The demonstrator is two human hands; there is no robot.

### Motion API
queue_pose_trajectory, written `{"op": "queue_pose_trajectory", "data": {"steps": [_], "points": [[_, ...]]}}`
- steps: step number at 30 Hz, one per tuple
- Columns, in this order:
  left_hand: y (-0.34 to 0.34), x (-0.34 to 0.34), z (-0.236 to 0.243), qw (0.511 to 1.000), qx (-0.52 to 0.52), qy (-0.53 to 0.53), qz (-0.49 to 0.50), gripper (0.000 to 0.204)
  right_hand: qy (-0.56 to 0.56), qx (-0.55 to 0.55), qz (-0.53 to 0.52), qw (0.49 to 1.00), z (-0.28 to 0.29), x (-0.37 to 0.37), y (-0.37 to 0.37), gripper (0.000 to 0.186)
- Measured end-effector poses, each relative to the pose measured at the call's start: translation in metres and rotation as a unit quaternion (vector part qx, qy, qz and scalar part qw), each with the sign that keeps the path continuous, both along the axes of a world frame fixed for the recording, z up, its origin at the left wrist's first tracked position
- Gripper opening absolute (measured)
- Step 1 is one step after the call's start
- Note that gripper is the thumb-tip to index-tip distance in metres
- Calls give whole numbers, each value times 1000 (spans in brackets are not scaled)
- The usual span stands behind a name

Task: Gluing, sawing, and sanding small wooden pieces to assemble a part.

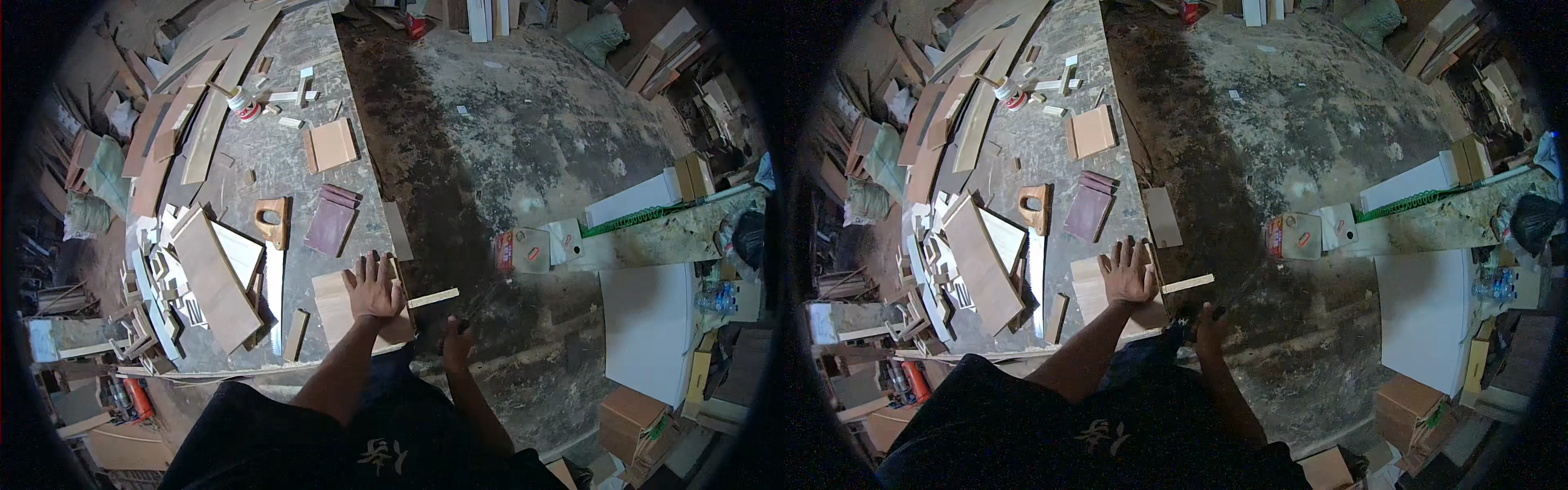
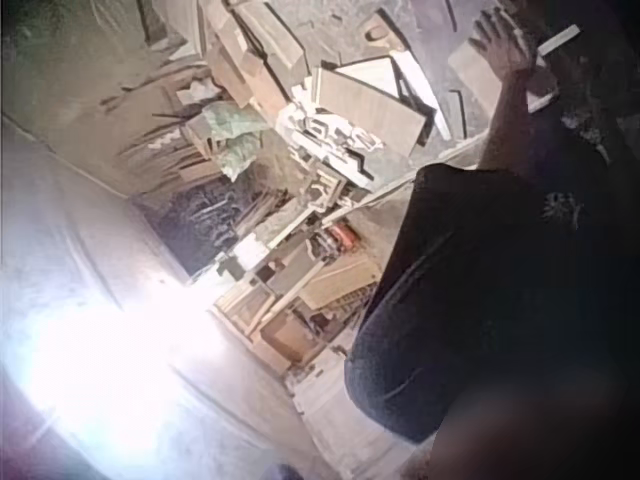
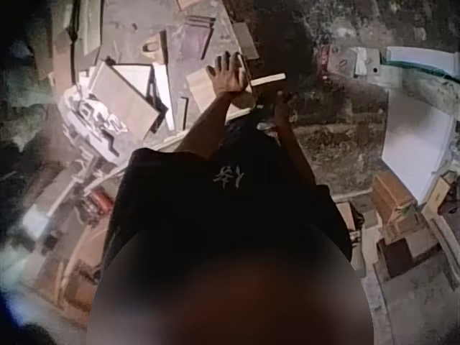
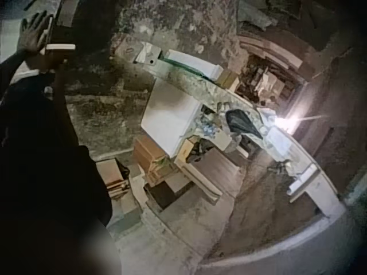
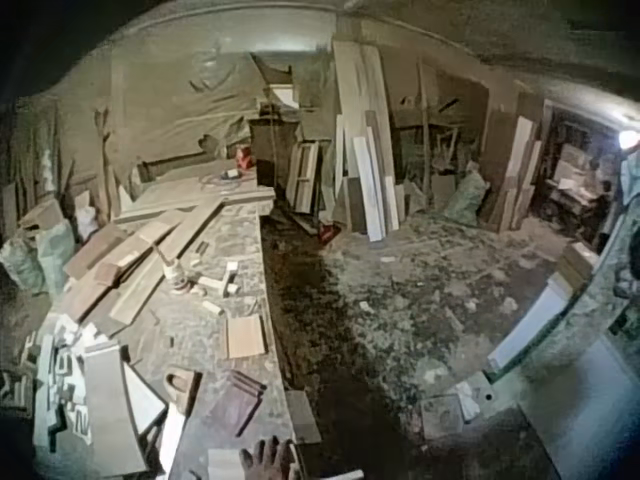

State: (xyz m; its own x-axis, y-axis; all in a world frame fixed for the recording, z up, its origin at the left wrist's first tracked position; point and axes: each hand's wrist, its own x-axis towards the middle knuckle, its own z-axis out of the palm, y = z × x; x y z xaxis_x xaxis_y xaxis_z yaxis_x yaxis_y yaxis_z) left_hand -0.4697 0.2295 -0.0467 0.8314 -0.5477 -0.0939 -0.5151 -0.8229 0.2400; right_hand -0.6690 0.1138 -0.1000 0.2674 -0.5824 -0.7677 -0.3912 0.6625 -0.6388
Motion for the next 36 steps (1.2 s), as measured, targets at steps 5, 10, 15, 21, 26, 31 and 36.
{"op": "queue_pose_trajectory", "data": {"steps": [5,10,15,21,26,31,36], "points": [[7,4,-3,1000,5,8,20,75,43,-187,202,960,39,-9,20,59],[0,2,-1,999,13,39,24,77,10,-490,335,805,48,-4,52,41],[0,2,-4,999,30,40,16,77,14,-591,333,734,48,11,66,37],[1,5,4,998,39,57,11,79,124,-525,389,747,50,12,70,31],[-3,5,6,998,30,62,15,82,96,-563,385,725,36,4,67,30],[2,6,-1,998,37,52,19,85,87,-536,393,742,64,11,69,24],[-1,4,-3,998,45,40,7,82,50,-626,418,657,66,-3,63,30]]}}
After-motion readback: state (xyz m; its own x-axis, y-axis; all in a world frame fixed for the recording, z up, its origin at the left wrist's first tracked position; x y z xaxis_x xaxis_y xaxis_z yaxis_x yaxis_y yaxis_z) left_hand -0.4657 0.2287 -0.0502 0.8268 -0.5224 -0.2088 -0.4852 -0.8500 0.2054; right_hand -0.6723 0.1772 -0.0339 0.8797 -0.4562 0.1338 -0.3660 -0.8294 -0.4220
